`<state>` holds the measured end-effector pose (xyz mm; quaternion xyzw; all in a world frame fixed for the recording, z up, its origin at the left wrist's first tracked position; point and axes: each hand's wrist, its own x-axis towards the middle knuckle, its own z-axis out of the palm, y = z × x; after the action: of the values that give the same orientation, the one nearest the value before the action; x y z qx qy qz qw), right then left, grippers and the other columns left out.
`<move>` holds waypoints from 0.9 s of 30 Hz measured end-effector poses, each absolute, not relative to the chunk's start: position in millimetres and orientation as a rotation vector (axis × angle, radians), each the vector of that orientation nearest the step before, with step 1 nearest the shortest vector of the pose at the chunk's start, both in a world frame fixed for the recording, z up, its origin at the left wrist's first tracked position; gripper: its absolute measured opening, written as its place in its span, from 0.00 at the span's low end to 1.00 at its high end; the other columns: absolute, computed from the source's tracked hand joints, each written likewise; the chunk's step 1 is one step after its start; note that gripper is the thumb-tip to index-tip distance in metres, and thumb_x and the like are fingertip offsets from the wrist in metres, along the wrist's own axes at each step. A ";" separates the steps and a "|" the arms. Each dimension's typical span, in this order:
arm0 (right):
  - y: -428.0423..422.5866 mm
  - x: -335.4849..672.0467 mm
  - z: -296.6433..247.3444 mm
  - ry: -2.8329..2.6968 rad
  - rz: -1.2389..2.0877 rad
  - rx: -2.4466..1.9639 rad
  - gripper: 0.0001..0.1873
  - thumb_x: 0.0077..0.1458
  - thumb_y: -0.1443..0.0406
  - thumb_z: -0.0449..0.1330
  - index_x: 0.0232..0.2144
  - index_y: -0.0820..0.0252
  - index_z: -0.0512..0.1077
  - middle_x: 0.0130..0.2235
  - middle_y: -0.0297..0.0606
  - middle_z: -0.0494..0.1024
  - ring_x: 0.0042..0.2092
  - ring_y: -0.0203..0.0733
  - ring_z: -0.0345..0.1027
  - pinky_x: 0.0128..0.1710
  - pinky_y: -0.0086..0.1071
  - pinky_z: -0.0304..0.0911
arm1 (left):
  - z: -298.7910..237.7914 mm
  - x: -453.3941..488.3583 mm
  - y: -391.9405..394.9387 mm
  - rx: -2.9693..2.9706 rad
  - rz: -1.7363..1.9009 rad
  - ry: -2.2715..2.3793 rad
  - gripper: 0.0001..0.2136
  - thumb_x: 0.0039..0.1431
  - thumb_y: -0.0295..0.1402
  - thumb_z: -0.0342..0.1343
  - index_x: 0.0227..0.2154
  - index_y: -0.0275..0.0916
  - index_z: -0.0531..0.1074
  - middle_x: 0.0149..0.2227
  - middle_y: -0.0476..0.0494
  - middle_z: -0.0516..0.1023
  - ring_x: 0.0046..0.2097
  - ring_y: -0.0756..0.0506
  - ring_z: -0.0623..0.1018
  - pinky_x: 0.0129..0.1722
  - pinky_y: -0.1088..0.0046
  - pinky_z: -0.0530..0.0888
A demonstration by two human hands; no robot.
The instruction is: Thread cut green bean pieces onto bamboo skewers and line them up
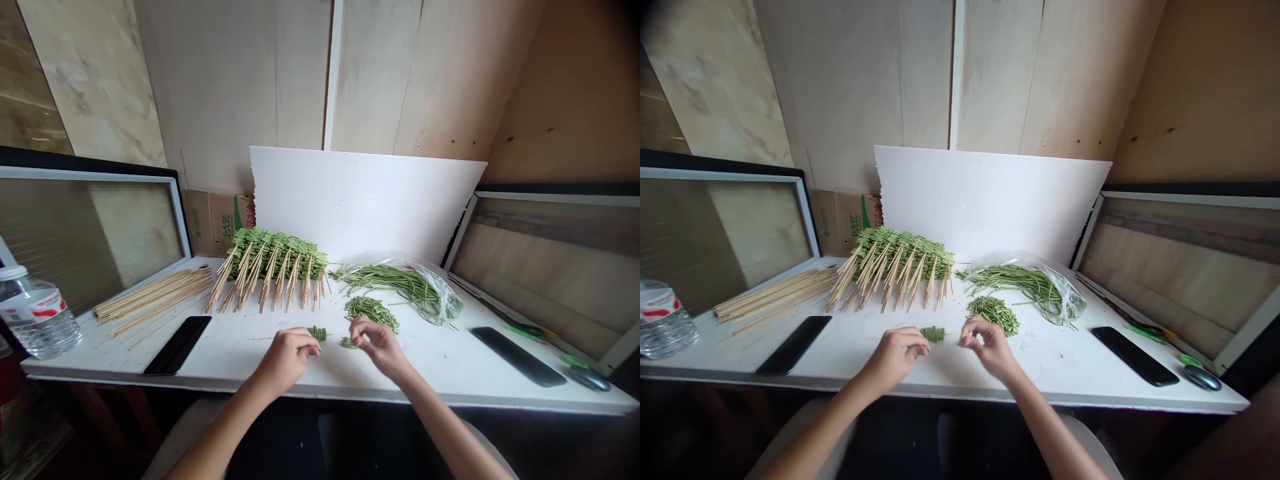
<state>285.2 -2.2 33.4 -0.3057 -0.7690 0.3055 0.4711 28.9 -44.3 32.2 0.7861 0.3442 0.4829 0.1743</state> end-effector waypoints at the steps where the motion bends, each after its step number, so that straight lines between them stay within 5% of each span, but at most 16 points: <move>1: 5.1 293.6 31.7 -1.859 0.666 -0.808 0.22 0.57 0.44 0.65 0.27 0.55 0.78 0.31 0.39 0.77 0.37 0.48 0.70 0.40 0.41 0.67 | 32.7 23.8 -40.9 2.227 1.386 1.017 0.13 0.59 0.16 0.56 0.29 0.38 0.82 0.31 0.45 0.82 0.33 0.46 0.80 0.35 0.71 0.77; 5: 26.6 313.2 15.0 -1.910 0.328 -1.072 0.19 0.57 0.45 0.66 0.34 0.52 0.84 0.35 0.42 0.78 0.42 0.55 0.70 0.41 0.47 0.66 | 32.5 15.5 -34.4 2.230 1.405 1.085 0.08 0.66 0.25 0.57 0.36 0.39 0.82 0.35 0.43 0.82 0.36 0.45 0.80 0.39 0.70 0.76; 12: 28.8 299.2 -19.5 -2.004 0.178 -1.141 0.17 0.68 0.57 0.56 0.38 0.57 0.83 0.35 0.45 0.80 0.41 0.54 0.68 0.44 0.49 0.65 | 21.5 30.2 -40.2 2.292 1.236 1.138 0.16 0.73 0.27 0.46 0.54 0.41 0.77 0.41 0.42 0.77 0.40 0.46 0.79 0.43 0.70 0.78; 20: 26.1 297.7 -14.3 -2.013 0.136 -1.134 0.20 0.69 0.60 0.51 0.38 0.57 0.82 0.37 0.45 0.81 0.43 0.54 0.67 0.44 0.48 0.66 | 13.7 30.8 -35.5 2.204 1.243 1.127 0.14 0.68 0.25 0.54 0.51 0.43 0.79 0.45 0.43 0.83 0.46 0.44 0.82 0.47 0.68 0.78; 27: -14.8 263.5 21.2 -2.029 0.653 -0.834 0.15 0.65 0.53 0.62 0.50 0.49 0.79 0.42 0.40 0.82 0.45 0.50 0.72 0.40 0.40 0.67 | 11.0 35.4 -40.5 2.204 1.257 1.126 0.21 0.62 0.21 0.61 0.55 0.46 0.76 0.40 0.48 0.85 0.42 0.44 0.84 0.48 0.68 0.78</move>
<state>263.5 -14.8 21.2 -0.3319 -0.8070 0.2599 0.4136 35.4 -40.5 11.0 0.7807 0.3988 0.4454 0.1820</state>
